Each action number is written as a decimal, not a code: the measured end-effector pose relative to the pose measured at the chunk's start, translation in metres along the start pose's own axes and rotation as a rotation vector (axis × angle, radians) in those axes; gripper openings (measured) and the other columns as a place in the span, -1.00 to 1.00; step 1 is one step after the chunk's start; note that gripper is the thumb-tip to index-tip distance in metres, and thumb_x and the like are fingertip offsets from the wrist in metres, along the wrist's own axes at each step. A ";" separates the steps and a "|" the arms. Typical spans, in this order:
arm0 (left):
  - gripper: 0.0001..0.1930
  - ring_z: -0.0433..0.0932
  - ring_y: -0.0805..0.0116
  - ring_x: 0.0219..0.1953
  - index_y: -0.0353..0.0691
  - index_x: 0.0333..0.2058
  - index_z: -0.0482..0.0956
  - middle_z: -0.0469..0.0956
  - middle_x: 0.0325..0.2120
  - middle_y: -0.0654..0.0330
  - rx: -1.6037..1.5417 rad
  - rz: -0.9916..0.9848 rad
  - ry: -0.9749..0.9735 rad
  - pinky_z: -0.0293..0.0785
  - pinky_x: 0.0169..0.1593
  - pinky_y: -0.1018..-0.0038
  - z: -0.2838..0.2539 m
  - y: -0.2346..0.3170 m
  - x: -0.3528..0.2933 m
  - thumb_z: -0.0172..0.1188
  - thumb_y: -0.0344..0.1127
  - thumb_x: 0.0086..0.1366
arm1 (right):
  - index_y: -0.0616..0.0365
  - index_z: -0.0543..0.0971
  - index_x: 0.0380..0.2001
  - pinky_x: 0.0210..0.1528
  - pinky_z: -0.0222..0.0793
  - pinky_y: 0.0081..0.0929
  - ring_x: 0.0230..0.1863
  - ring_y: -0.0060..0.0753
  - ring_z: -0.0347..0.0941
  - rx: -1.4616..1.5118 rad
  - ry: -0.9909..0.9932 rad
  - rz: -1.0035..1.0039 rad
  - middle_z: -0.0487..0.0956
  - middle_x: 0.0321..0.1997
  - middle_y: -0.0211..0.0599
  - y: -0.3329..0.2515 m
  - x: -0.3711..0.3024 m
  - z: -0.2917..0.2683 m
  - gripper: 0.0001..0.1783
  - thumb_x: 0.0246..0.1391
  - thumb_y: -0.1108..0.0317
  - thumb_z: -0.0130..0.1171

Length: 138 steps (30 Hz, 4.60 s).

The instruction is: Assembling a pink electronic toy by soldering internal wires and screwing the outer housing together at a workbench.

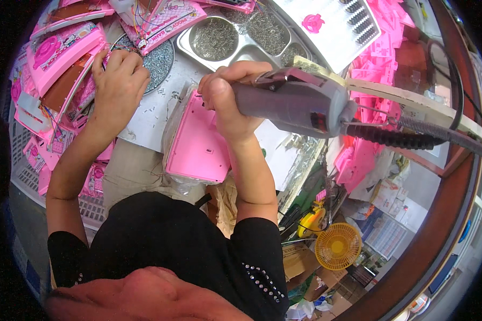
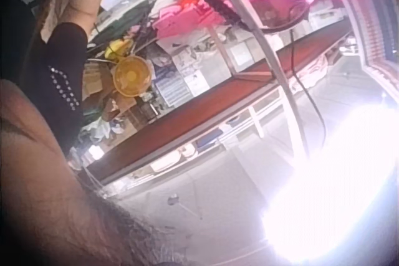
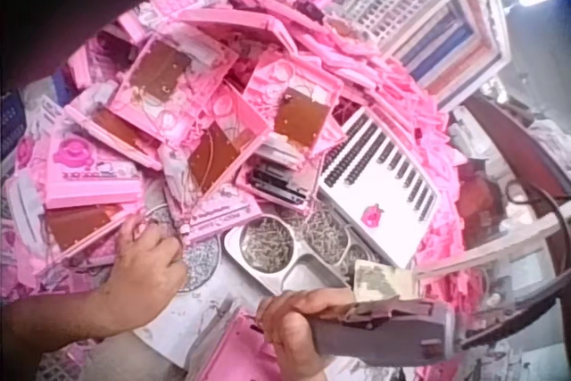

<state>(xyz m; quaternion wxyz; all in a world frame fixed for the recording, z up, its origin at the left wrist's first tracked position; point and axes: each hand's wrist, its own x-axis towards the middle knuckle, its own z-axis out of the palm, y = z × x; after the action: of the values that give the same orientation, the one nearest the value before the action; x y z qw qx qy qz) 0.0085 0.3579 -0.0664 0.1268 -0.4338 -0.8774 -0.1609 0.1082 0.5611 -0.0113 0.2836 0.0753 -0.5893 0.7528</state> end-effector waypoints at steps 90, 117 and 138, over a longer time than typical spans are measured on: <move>-0.86 0.51 0.33 -0.22 -0.07 -0.38 0.66 0.54 -0.40 0.34 -0.834 0.064 -0.068 0.14 0.09 0.21 -0.049 0.067 -0.065 0.43 -0.39 0.06 | 0.11 0.44 -0.21 -0.42 0.48 -0.32 -0.62 -0.33 0.42 0.180 -0.132 0.127 0.43 -0.64 -0.36 -0.073 -0.064 0.053 -0.69 0.16 0.33 0.40; -0.64 0.45 0.27 0.15 0.06 -0.08 0.73 0.59 0.14 0.45 -0.586 0.308 -0.194 0.14 0.28 -0.02 -0.027 0.056 -0.075 0.29 -0.31 0.10 | 0.16 0.45 -0.29 -0.47 0.50 -0.28 -0.56 -0.24 0.53 -0.188 -0.517 -0.048 0.55 -0.56 -0.23 -0.034 -0.095 0.050 -0.77 0.08 0.50 0.34; -0.64 0.49 0.19 0.14 -0.20 -0.05 0.68 0.61 0.05 0.24 -0.411 0.499 -0.148 0.29 0.29 0.10 -0.006 0.136 -0.017 0.32 -0.33 0.14 | 0.19 0.35 -0.13 -0.49 0.43 -0.37 -0.66 -0.49 0.35 -0.327 0.178 -0.019 0.46 -0.57 -0.26 -0.065 -0.092 -0.076 -0.75 0.23 0.50 0.21</move>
<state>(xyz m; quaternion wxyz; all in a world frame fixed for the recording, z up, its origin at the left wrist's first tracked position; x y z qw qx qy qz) 0.1285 0.4206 -0.0434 0.0079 -0.6624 -0.7000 -0.2667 0.2345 0.6101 -0.0195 0.3501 -0.0334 -0.6757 0.6479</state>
